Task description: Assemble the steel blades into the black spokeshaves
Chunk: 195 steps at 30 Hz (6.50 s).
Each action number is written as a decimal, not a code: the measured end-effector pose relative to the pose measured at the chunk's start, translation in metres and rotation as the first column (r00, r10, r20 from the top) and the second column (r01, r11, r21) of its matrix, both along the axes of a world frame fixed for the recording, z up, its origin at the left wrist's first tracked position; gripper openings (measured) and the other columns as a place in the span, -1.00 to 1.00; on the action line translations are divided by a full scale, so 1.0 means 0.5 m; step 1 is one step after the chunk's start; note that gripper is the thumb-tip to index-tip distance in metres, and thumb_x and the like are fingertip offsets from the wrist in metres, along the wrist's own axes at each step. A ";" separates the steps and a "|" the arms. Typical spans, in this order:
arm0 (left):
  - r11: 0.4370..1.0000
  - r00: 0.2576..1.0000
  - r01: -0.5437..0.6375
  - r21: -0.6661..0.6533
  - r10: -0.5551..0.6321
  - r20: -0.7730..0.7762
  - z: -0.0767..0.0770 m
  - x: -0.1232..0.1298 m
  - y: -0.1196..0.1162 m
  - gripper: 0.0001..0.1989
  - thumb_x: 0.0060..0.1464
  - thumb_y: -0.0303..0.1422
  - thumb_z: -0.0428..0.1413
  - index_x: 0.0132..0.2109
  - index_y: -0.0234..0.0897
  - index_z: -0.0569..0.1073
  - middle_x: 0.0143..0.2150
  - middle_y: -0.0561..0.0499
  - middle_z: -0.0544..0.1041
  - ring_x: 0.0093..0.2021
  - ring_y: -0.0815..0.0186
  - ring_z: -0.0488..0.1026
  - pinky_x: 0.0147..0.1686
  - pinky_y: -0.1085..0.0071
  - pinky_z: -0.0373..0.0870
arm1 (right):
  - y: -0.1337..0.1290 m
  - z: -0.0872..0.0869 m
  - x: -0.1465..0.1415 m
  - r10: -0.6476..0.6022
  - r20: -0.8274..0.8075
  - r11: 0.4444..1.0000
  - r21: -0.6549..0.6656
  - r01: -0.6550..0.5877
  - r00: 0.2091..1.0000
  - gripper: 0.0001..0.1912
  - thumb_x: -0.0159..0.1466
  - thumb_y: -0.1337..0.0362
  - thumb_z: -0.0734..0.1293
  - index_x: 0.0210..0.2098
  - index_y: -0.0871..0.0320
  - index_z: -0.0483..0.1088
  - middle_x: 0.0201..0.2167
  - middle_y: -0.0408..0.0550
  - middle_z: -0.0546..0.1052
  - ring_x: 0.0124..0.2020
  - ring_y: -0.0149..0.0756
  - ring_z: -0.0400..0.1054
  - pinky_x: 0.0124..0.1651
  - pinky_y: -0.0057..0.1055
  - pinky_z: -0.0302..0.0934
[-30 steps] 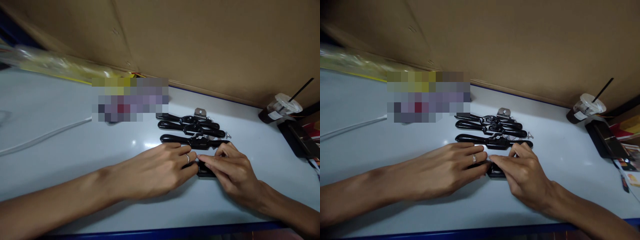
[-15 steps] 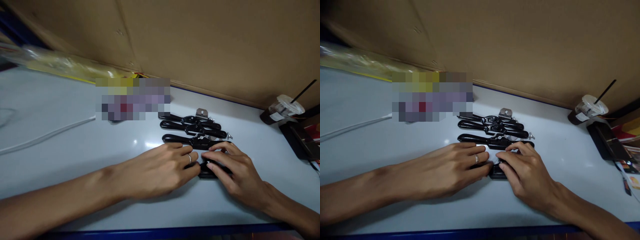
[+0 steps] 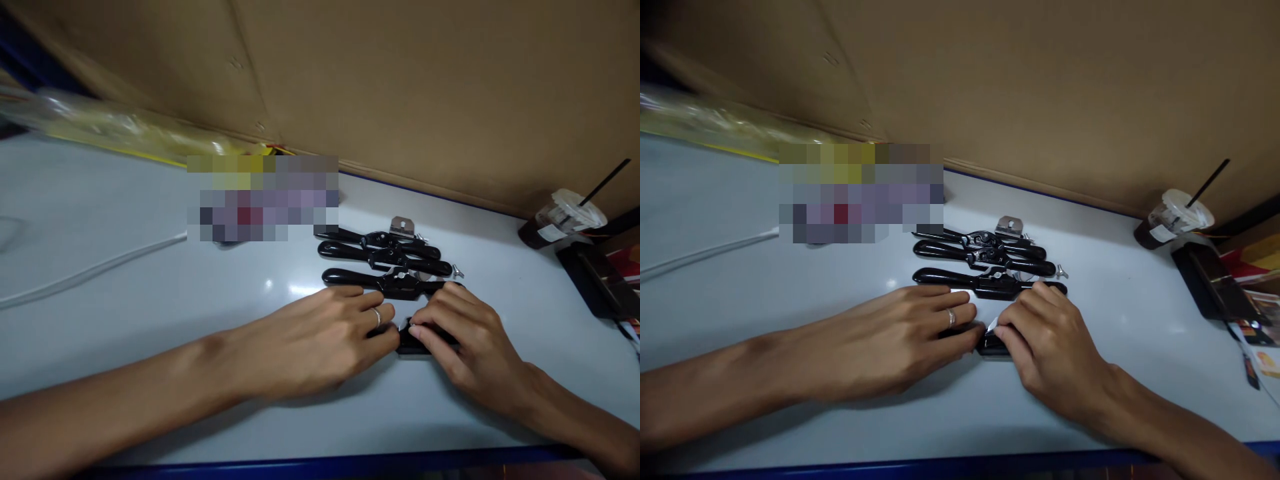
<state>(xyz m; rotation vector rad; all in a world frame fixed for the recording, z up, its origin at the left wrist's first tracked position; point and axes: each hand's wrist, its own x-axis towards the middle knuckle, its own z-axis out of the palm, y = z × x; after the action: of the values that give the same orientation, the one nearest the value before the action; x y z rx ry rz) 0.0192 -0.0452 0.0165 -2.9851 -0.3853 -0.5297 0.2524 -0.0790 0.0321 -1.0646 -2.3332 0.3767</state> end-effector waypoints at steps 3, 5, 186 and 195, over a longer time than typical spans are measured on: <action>1.000 1.000 0.002 -0.006 -0.002 -0.006 0.001 -0.001 0.000 -0.87 0.26 -0.56 0.04 -0.20 -0.27 0.42 -0.33 0.04 0.46 -0.37 0.24 0.38 -0.36 0.28 0.27 | 0.005 0.008 -0.002 -0.084 -0.041 0.975 -0.208 0.073 0.996 -0.86 0.36 0.40 0.34 -0.31 0.13 0.52 -0.45 -0.15 0.53 -0.37 -0.30 0.37 -0.27 -0.33 0.24; 1.000 1.000 0.001 -0.006 -0.001 -0.012 0.001 -0.002 -0.001 -0.87 0.26 -0.56 0.03 -0.19 -0.27 0.42 -0.34 0.04 0.46 -0.38 0.24 0.38 -0.37 0.28 0.27 | 0.011 0.014 -0.001 -0.144 -0.068 0.923 -0.369 0.109 0.987 -0.87 0.30 0.41 0.38 -0.34 0.10 0.54 -0.46 -0.18 0.55 -0.38 -0.32 0.41 -0.30 -0.36 0.25; 0.991 1.000 -0.030 -0.127 0.029 -0.008 -0.010 -0.003 -0.008 -0.68 0.44 -0.39 -0.08 0.14 -0.46 0.45 -0.24 -0.08 0.57 -0.29 0.16 0.51 -0.35 0.22 0.47 | -0.003 0.070 0.062 0.186 0.538 0.975 -0.208 -0.084 0.822 -0.87 0.35 0.42 0.35 -0.12 0.12 0.43 -0.29 -0.14 0.51 -0.35 -0.28 0.37 -0.29 -0.31 0.15; 0.996 1.000 0.025 0.090 -0.024 -0.014 -0.006 -0.008 -0.016 -0.68 0.42 -0.51 -0.10 -0.06 -0.46 0.57 -0.22 -0.10 0.62 -0.29 0.20 0.50 -0.35 0.26 0.44 | -0.019 0.064 0.060 0.173 0.586 0.984 -0.060 -0.170 0.792 -0.79 0.23 0.55 0.39 -0.27 0.11 0.41 -0.35 -0.17 0.49 -0.37 -0.26 0.37 -0.36 -0.29 0.07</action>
<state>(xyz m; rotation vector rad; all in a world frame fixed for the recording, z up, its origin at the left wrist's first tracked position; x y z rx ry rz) 0.0154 -0.0530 0.0137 -2.9082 -0.3159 -0.5157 0.2823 -0.0884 0.0643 -1.0838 -2.9996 0.1155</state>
